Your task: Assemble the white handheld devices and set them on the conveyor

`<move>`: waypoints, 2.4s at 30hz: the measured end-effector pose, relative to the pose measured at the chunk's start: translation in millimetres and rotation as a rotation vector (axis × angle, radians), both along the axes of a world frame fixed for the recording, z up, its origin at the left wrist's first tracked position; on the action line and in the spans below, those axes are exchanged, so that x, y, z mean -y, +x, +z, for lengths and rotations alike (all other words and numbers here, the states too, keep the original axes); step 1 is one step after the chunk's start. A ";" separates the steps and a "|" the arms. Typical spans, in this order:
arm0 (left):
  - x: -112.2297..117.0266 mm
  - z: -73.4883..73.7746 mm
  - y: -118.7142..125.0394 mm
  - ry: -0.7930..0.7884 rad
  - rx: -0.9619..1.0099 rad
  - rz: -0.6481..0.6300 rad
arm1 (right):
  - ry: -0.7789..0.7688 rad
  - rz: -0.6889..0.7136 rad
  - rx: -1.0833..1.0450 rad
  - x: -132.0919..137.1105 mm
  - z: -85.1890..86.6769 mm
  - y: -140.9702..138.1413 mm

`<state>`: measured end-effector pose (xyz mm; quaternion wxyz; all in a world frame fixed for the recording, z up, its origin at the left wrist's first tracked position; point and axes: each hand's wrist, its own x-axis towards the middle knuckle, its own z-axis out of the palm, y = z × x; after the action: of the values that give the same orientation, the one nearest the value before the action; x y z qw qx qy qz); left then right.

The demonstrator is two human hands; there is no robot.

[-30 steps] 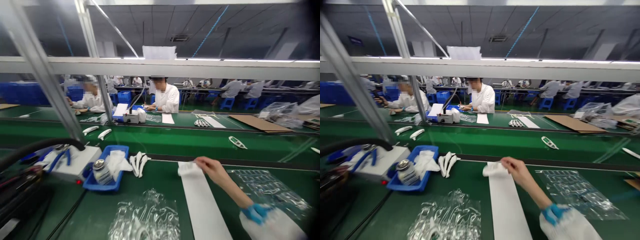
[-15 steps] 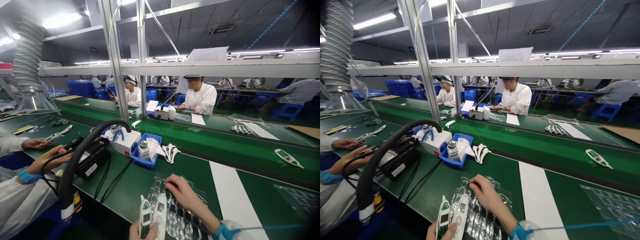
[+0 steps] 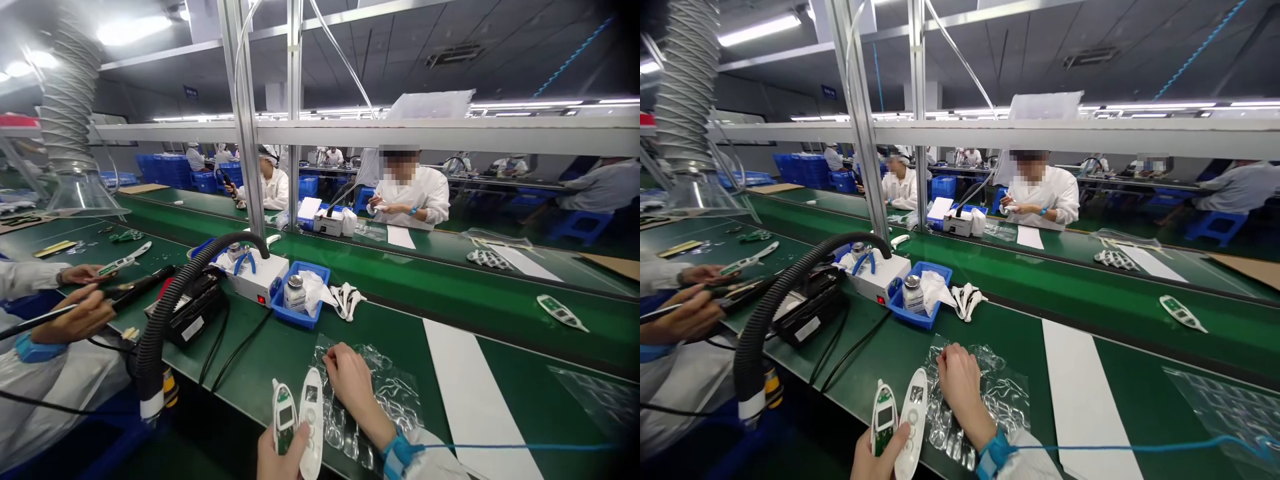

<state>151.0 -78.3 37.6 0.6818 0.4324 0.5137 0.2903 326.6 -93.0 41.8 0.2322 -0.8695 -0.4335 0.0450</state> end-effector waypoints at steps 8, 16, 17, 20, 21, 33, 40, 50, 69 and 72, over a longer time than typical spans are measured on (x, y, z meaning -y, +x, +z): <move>-3.9 -4.3 4.3 0.090 0.012 0.026 | 0.136 -0.024 -0.052 -3.4 -13.9 3.4; -2.3 -7.3 7.4 0.077 -0.007 -0.001 | 0.276 0.140 -0.054 2.1 -9.6 -9.0; -2.0 -6.0 7.6 0.062 -0.007 0.002 | 0.292 0.143 -0.073 2.2 -7.9 -5.9; -0.6 0.6 9.1 0.028 -0.011 -0.003 | 0.339 0.125 -0.165 7.7 0.9 9.4; 0.2 3.3 10.1 0.024 -0.014 -0.011 | 0.349 0.113 -0.195 11.8 5.3 14.3; 23.6 -2.7 42.2 0.135 0.019 -0.109 | 0.358 0.188 -0.416 70.5 41.4 -6.8; 27.8 -6.9 47.7 0.171 0.011 -0.117 | 0.367 0.154 -0.290 76.2 28.3 -5.3; 28.5 -8.0 46.4 0.157 -0.002 -0.127 | 0.345 0.034 -0.372 85.0 23.8 -13.8; 29.2 -11.5 18.3 0.245 -0.059 -0.105 | 0.432 0.032 -0.940 72.2 12.2 -53.8; 29.0 -24.2 -0.4 0.193 0.017 0.093 | 0.473 -0.009 -1.210 58.1 -1.3 -86.5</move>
<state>150.6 -107.3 13.4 0.6269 0.4695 0.4971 0.3734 240.1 -151.1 40.5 0.6209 -0.6177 -0.2207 0.4292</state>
